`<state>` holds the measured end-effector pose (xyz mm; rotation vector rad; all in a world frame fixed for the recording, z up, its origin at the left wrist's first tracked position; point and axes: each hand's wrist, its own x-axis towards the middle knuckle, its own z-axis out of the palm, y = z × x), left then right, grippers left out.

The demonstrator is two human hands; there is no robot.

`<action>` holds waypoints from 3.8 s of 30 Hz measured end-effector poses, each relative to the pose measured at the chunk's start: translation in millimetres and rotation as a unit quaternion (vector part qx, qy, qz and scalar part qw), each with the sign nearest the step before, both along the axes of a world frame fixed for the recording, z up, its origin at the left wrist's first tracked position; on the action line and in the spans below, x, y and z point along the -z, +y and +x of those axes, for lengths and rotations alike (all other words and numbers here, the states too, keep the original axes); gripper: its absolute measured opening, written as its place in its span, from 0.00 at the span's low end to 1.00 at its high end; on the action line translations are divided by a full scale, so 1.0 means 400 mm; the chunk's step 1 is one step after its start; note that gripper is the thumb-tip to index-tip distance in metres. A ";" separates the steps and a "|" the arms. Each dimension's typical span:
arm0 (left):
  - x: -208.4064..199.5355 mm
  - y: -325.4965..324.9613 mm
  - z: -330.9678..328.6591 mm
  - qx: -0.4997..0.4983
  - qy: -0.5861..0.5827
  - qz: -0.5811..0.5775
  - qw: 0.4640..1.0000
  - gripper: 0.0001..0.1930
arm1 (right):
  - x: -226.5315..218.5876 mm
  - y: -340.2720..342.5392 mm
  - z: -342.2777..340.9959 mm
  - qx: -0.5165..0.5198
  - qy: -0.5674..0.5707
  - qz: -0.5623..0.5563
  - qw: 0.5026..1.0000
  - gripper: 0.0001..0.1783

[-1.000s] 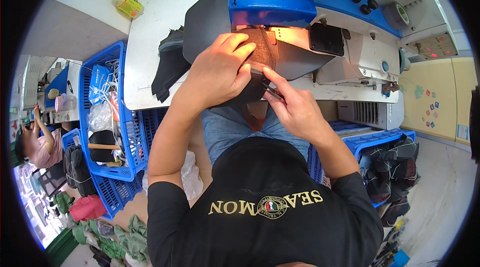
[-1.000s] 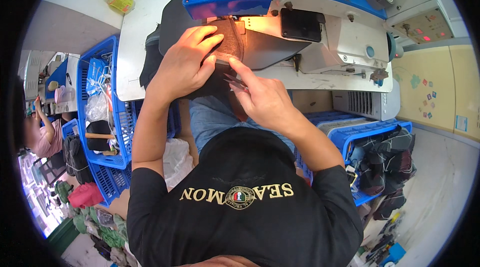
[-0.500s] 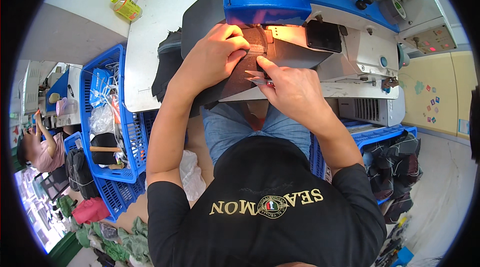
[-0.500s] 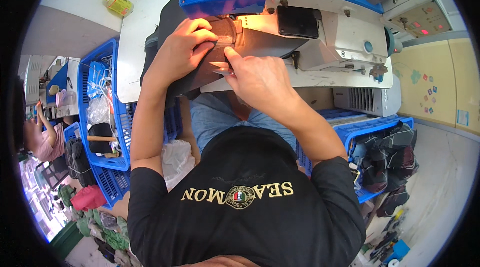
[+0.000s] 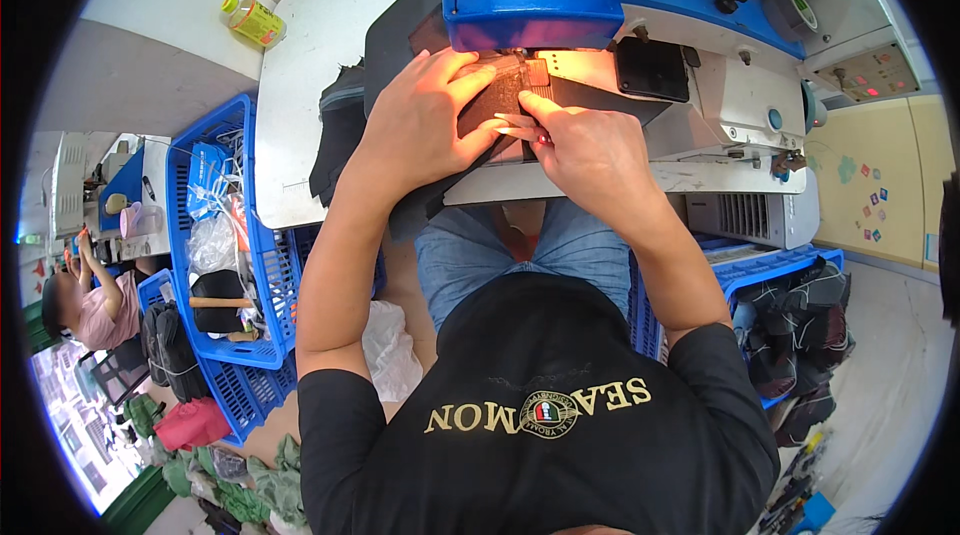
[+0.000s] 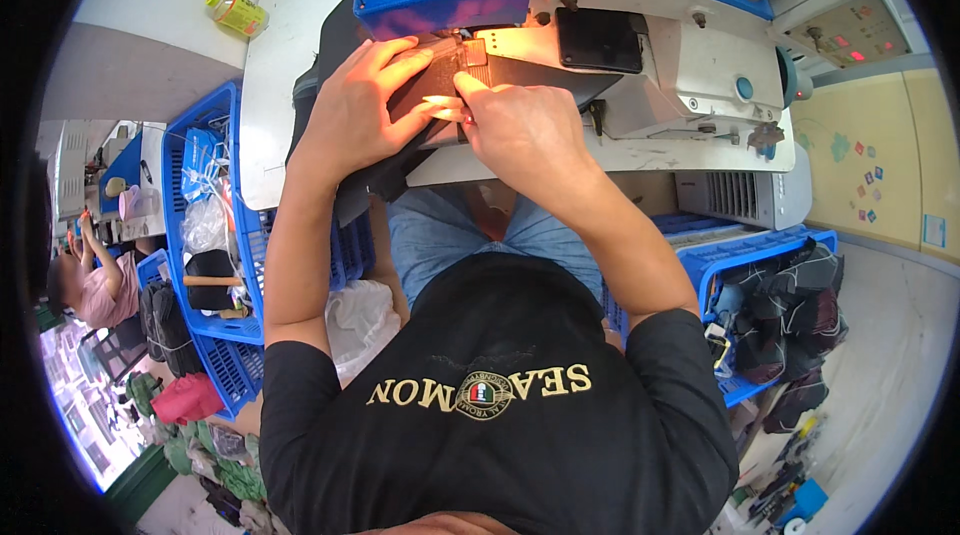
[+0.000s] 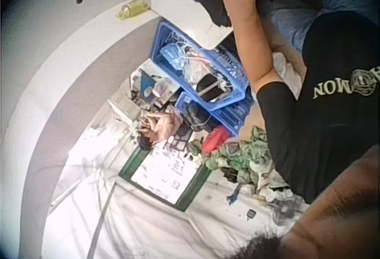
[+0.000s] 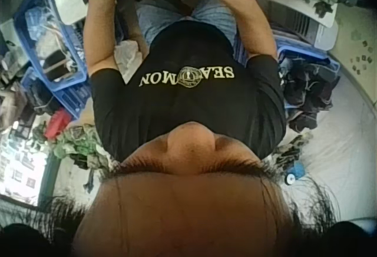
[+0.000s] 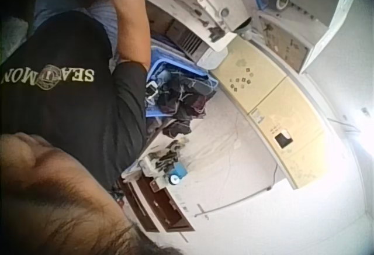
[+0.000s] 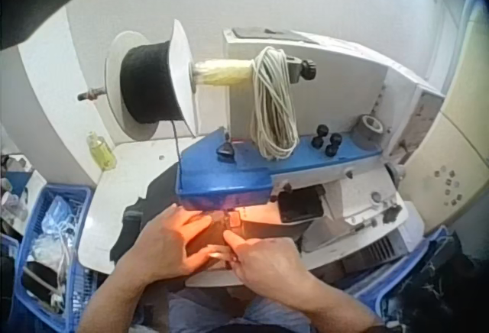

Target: The person stitches shoe fabric pieces together using a sewing machine and trims excess thread using thread snips.

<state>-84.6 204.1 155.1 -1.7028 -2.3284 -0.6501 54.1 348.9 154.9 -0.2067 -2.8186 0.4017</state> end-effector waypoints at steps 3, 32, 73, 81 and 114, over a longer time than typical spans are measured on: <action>-0.006 0.005 -0.005 -0.008 -0.033 -0.012 0.999 0.24 | -0.001 0.002 0.000 0.009 -0.035 -0.002 0.999 0.21; 0.035 0.010 -0.187 -0.069 -0.064 -0.021 0.995 0.22 | 0.040 -0.003 -0.020 0.048 0.123 -0.023 0.991 0.13; 0.344 -0.127 -0.073 -0.104 -0.086 0.034 0.990 0.15 | 0.188 0.122 0.338 -0.252 -0.322 -0.117 0.905 0.10; 0.346 -0.096 -0.096 -0.174 -0.215 0.143 0.950 0.11 | 0.263 0.011 0.153 -0.214 -0.007 -0.193 0.957 0.12; 0.027 -0.016 0.070 -0.014 -0.029 0.037 0.999 0.19 | 0.061 -0.031 0.121 -0.066 -0.010 -0.390 0.918 0.29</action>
